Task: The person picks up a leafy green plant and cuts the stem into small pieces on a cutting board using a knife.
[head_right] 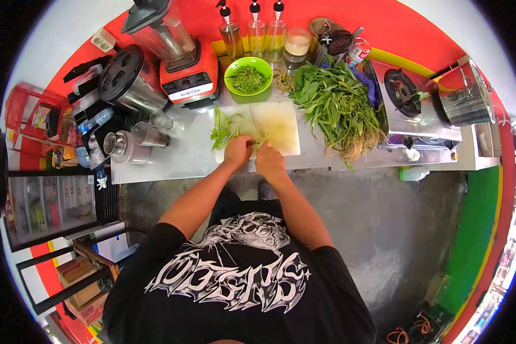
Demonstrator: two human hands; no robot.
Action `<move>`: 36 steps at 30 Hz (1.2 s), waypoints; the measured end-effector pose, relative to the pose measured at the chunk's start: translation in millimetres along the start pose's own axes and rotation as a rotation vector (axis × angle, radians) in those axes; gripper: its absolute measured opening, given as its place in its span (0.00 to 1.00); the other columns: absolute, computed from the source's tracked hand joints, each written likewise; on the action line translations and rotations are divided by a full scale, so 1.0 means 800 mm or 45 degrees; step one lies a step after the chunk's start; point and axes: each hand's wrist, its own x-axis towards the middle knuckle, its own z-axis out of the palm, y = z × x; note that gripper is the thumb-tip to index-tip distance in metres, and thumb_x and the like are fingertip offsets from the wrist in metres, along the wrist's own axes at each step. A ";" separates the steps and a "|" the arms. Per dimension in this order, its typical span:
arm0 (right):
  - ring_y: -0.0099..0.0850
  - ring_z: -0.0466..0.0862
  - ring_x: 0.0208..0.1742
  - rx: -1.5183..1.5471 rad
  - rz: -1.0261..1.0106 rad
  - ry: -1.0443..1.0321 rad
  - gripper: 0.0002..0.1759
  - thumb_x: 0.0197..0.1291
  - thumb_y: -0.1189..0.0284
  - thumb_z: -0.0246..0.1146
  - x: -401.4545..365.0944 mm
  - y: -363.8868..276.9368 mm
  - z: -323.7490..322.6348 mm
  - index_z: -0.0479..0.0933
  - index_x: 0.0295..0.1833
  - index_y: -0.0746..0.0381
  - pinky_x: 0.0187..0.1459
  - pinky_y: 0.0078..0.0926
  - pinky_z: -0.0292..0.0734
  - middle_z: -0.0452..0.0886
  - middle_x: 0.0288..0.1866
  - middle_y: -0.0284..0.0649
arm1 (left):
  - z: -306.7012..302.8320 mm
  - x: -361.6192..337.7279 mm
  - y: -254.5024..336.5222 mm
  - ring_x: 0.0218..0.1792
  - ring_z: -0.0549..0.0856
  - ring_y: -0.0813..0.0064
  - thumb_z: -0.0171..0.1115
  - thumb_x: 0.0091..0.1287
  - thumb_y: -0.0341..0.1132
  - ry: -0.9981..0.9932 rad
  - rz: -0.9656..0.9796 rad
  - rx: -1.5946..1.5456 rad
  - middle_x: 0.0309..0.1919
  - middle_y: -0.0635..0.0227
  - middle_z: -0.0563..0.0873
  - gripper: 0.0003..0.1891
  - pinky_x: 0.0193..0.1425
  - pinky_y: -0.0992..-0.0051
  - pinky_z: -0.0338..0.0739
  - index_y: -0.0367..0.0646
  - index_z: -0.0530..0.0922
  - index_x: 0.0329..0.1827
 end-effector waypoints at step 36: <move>0.59 0.87 0.50 0.087 0.119 0.062 0.16 0.71 0.66 0.52 -0.007 -0.011 0.027 0.69 0.53 0.70 0.54 0.54 0.81 0.86 0.45 0.63 | 0.001 0.003 0.005 0.38 0.88 0.50 0.63 0.60 0.29 0.005 -0.031 0.015 0.36 0.56 0.89 0.07 0.43 0.56 0.82 0.47 0.87 0.38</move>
